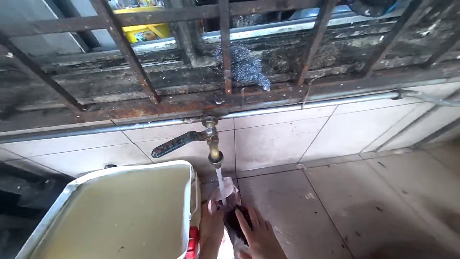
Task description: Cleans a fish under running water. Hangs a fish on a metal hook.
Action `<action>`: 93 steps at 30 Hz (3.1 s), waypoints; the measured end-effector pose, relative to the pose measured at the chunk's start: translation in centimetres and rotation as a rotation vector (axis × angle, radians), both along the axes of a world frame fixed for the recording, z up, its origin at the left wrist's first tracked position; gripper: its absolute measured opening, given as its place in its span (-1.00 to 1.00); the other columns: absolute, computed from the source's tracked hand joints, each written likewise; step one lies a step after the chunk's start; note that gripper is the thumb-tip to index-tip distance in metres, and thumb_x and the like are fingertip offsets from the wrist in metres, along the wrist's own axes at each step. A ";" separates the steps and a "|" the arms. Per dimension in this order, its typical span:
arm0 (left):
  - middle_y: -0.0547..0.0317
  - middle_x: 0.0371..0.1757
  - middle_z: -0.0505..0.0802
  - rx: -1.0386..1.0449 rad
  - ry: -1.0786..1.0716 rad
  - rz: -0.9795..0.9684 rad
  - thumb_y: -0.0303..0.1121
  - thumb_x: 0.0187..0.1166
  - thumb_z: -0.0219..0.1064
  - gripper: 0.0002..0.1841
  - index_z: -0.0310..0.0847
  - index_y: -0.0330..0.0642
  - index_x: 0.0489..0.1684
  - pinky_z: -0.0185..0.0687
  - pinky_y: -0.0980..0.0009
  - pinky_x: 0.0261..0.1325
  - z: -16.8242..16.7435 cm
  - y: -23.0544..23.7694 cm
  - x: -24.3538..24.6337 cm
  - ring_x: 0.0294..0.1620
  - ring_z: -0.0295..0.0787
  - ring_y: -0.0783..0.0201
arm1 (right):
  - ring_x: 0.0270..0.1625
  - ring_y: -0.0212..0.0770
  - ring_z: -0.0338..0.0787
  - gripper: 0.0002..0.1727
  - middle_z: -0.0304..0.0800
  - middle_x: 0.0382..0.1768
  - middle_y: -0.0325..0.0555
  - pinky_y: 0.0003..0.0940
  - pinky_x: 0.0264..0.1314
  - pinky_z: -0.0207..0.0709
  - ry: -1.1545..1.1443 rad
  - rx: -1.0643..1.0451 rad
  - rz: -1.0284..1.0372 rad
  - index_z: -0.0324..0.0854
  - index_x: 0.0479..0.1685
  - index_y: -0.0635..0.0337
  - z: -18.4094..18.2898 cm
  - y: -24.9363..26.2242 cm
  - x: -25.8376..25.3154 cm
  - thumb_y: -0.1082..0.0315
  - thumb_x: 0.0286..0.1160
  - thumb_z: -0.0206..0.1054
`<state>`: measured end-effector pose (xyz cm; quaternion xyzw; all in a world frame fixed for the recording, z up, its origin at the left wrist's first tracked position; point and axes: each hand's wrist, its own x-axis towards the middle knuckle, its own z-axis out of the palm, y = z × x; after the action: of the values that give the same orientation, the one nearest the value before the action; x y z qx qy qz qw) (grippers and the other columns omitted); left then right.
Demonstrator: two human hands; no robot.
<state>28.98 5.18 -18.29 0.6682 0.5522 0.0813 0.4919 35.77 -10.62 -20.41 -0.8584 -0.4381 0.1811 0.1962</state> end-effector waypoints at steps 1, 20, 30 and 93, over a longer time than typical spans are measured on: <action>-0.31 0.43 0.69 0.000 0.000 0.005 -0.31 0.63 0.37 -0.38 0.32 -0.31 0.66 0.51 -0.14 0.51 0.1 0.0 0.0 0.46 0.65 -0.15 | 0.76 0.43 0.29 0.06 0.07 0.84 0.31 0.47 0.36 0.48 -0.045 0.014 0.046 0.22 0.86 -0.24 -1.1 -0.9 -0.4 -0.02 0.17 0.63; -0.14 0.27 0.84 0.151 0.378 -0.226 -0.10 0.76 0.18 -0.48 0.41 0.01 0.68 0.65 -0.18 0.34 2.8 1.1 3.0 0.29 0.80 -0.13 | 0.32 0.25 0.75 -0.44 0.75 0.24 0.25 0.26 0.33 0.60 0.241 -0.312 -0.087 0.57 0.39 0.26 6.4 7.6 7.6 -0.04 0.82 0.01; -0.15 0.26 0.84 0.167 0.366 -0.293 -0.13 0.74 0.20 -0.48 0.43 -0.04 0.66 0.63 -0.16 0.38 2.8 1.9 2.3 0.30 0.80 -0.14 | 0.31 0.21 0.77 -0.48 0.77 0.20 0.23 0.20 0.31 0.60 0.260 -0.359 -0.093 0.60 0.30 0.28 7.5 9.1 6.5 0.00 0.82 0.02; -0.13 0.41 0.75 0.027 0.259 -0.203 -0.18 0.68 0.29 -0.44 0.38 -0.06 0.68 0.58 -0.14 0.43 1.5 2.1 1.8 0.40 0.72 -0.08 | 0.31 0.48 0.66 -0.41 0.47 0.41 0.53 0.34 0.13 0.62 0.016 -0.635 0.181 0.41 0.67 0.17 10.5 7.3 3.9 0.41 0.60 0.26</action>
<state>30.82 7.24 -16.83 0.7319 0.5396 -0.0480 0.4133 39.71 -3.36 -9.91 -0.8327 -0.4328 0.3321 -0.0949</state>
